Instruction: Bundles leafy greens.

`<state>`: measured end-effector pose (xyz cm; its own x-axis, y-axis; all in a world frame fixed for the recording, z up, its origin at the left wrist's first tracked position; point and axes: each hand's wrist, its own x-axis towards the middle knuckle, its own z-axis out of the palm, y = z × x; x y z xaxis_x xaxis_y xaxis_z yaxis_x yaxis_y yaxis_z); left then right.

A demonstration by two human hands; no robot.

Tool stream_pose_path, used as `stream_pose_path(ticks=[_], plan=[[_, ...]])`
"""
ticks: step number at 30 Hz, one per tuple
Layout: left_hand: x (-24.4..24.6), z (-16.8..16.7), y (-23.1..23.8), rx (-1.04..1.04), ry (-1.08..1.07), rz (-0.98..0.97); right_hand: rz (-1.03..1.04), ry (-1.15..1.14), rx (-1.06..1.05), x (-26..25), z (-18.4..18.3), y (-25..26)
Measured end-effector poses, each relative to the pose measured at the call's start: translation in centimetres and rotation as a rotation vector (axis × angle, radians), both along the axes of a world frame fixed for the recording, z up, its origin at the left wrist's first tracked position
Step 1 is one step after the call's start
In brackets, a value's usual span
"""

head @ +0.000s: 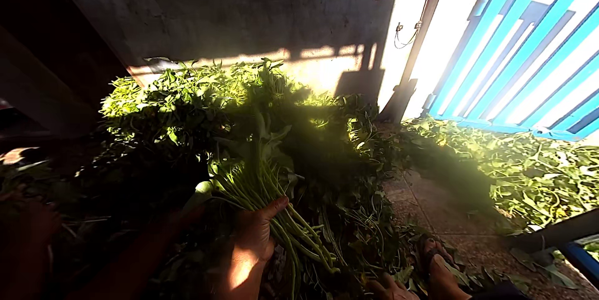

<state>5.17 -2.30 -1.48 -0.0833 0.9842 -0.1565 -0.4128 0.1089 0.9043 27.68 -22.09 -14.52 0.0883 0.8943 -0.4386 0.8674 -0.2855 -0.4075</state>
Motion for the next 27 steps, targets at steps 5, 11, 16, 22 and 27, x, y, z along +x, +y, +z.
stream_pose_path(ticks=[5,11,16,22,27], plan=[[1.6,-1.0,-1.2,-0.006,-0.010,-0.074,-0.038,0.353,0.649,-2.4,3.4,4.2],[0.9,-0.8,-0.5,-0.013,0.010,0.022,0.104,0.314,0.677,-4.5,3.5,4.7],[0.6,-0.8,-0.5,-0.014,0.005,0.005,0.045,0.295,0.868,-5.5,1.8,4.4],[1.0,-1.0,-0.6,-0.014,0.001,-0.015,0.067,0.235,0.901,-5.8,1.3,4.4],[1.0,-0.8,-0.7,-0.023,-0.022,-0.051,0.031,0.393,0.848,-5.5,0.7,4.1]])
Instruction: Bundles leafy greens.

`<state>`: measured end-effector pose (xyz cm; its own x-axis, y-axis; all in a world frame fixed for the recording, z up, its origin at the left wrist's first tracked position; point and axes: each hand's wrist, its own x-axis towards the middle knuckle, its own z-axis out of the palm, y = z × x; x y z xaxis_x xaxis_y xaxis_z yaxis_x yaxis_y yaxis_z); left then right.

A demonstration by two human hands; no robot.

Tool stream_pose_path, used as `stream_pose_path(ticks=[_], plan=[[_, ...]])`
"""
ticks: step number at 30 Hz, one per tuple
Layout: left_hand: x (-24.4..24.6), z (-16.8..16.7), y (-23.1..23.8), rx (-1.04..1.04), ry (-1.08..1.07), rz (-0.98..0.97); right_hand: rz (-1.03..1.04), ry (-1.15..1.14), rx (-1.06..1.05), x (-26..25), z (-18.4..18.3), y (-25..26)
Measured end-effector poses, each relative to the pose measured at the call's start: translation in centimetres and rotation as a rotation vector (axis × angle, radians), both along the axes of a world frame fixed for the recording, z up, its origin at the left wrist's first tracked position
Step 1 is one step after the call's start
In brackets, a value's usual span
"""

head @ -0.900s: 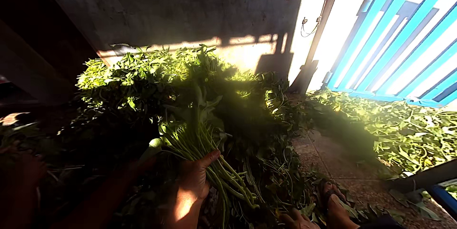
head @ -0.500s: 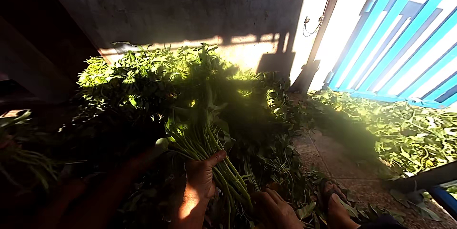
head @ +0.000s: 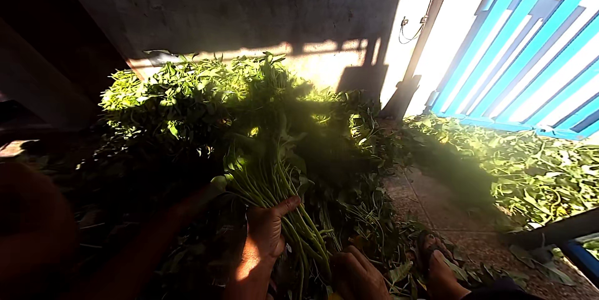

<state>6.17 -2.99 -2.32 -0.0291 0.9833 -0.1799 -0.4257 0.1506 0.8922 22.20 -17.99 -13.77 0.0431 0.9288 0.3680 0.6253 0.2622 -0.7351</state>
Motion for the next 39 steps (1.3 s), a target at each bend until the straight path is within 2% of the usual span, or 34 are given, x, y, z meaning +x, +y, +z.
stream_pose_path(ticks=[4,6,9,10,13,14,16,19,23,26,30,35,39], plan=[[0.0,-0.2,0.0,-0.012,0.002,0.001,0.069,0.088,-0.066,0.3,0.0,0.1],[0.3,-0.3,-0.1,-0.020,0.010,0.040,0.072,0.042,-0.068,0.4,0.3,0.1],[0.6,-0.4,0.0,-0.020,0.021,0.115,-0.061,-0.084,-0.088,0.0,0.5,-0.2],[0.5,-0.3,0.2,-0.009,0.014,0.133,-0.092,-0.111,-0.172,0.1,0.5,-0.5],[0.3,-0.3,0.7,0.001,0.012,0.152,-0.122,-0.191,-0.600,2.0,0.3,-0.4],[0.3,-0.5,0.6,0.000,0.022,0.145,-0.156,-0.217,-0.650,2.5,0.2,-0.2],[0.8,-0.8,0.0,-0.004,0.051,0.112,-0.246,-0.176,-0.455,2.8,0.5,0.4],[1.8,-1.3,-1.3,-0.010,0.082,0.011,-0.229,0.096,-0.145,1.6,2.4,2.0],[2.7,-1.6,-2.5,0.009,0.019,-0.110,0.047,0.511,-0.231,0.2,3.5,4.4],[2.7,-1.7,-2.7,0.001,0.002,-0.111,0.081,0.601,-0.267,-0.2,3.1,5.3],[2.4,-2.2,-2.4,-0.032,0.037,-0.103,-0.064,0.329,-0.140,-0.7,2.9,4.9],[2.5,-2.1,-2.4,-0.099,0.045,-0.088,-0.350,-0.148,0.266,-1.8,4.3,4.2],[2.8,-2.3,-2.3,-0.091,0.010,-0.064,-0.335,-0.294,0.282,-2.7,4.1,3.5]])
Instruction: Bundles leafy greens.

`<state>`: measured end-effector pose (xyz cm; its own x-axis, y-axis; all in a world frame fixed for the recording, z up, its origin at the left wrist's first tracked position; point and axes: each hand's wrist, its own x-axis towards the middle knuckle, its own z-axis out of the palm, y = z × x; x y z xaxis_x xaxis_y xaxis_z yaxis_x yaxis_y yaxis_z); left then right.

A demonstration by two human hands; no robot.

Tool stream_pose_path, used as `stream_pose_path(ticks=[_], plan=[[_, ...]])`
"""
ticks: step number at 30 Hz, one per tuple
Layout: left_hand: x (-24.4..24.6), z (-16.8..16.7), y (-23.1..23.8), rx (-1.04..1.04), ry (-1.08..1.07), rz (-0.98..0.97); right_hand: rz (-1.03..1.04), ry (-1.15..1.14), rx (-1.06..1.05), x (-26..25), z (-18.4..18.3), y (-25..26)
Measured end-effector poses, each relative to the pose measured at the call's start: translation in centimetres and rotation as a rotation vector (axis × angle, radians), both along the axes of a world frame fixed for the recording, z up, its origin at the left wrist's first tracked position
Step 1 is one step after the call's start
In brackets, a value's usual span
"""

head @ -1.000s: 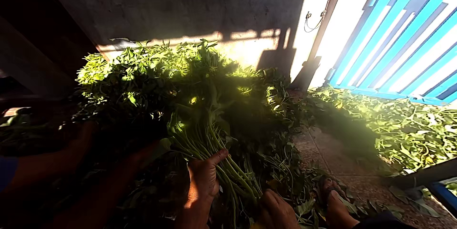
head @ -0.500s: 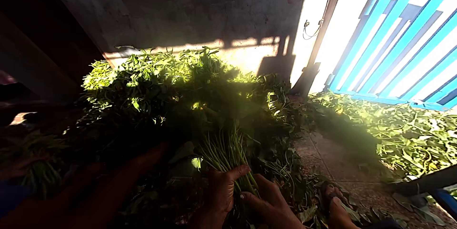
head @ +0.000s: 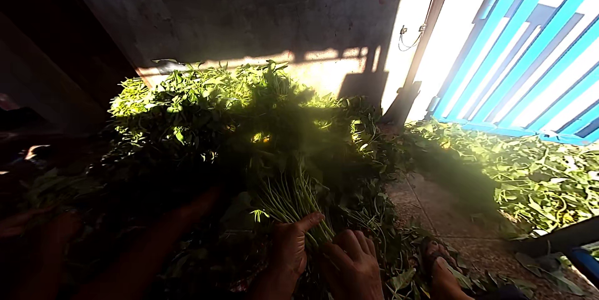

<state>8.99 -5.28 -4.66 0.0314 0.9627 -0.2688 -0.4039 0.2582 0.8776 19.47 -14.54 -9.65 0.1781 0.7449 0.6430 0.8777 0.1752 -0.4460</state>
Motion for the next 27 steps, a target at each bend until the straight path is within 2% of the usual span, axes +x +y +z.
stream_pose_path(ticks=[5,8,13,16,20,22,25,27], plan=[[-0.2,0.0,-0.1,-0.025,0.001,0.016,-0.001,-0.050,0.046,-1.8,-1.3,-0.2],[-0.8,-0.2,0.1,-0.062,0.025,0.037,0.079,-0.014,0.065,-1.7,-2.1,-0.3],[-1.4,0.6,-0.1,-0.049,-0.023,-0.026,0.244,0.631,0.025,-0.5,-1.4,-0.6],[-1.5,0.9,-0.4,0.029,-0.073,-0.117,0.319,0.726,-0.112,1.0,-0.6,-0.3],[-1.4,1.3,-0.7,0.093,-0.123,-0.228,0.364,0.559,-0.355,3.1,0.3,0.0],[-1.5,1.3,-0.9,0.118,-0.162,-0.292,0.465,0.531,-0.375,3.9,0.5,0.2],[-1.7,1.3,-0.7,0.133,-0.217,-0.385,0.716,0.711,-0.411,5.2,1.1,0.5],[-1.8,1.3,-0.7,0.139,-0.227,-0.412,0.806,0.815,-0.483,5.7,1.5,0.6]])
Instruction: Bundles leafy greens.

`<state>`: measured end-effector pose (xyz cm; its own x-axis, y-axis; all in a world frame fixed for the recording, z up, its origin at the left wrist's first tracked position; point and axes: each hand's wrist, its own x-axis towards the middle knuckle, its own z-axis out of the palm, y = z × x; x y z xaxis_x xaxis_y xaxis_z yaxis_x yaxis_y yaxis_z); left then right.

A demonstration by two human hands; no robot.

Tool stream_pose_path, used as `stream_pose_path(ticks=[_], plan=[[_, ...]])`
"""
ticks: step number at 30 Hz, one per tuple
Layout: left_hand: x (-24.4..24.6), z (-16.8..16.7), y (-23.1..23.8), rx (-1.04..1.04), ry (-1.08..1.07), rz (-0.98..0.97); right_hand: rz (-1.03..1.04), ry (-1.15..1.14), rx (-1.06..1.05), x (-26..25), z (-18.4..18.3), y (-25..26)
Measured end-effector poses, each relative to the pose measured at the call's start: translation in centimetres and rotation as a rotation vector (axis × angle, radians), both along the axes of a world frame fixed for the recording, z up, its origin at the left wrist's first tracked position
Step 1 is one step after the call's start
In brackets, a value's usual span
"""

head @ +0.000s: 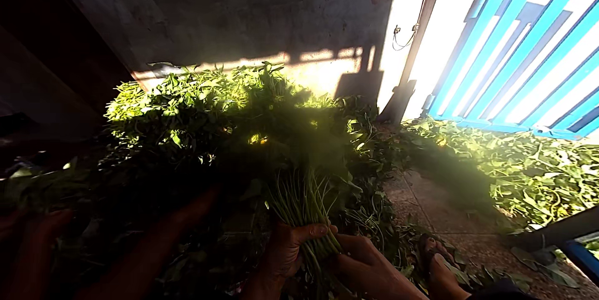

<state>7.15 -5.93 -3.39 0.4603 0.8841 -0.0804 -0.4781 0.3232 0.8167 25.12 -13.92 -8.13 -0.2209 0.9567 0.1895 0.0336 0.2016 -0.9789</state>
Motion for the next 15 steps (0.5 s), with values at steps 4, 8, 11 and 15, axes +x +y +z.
stream_pose_path(ticks=[4,8,11,15], plan=[[0.4,-0.1,0.0,0.020,0.005,0.035,-0.024,-0.025,-0.042,-0.3,-0.2,0.3],[0.8,-0.5,0.0,0.030,0.021,0.096,-0.251,-0.208,-0.001,-1.5,-1.0,0.6],[1.1,-1.0,0.3,0.049,0.022,0.136,-0.521,-0.505,0.143,-2.9,-1.2,0.6],[1.7,-1.2,0.5,0.059,0.078,0.225,-0.746,-0.801,0.310,-4.7,-1.2,1.1]])
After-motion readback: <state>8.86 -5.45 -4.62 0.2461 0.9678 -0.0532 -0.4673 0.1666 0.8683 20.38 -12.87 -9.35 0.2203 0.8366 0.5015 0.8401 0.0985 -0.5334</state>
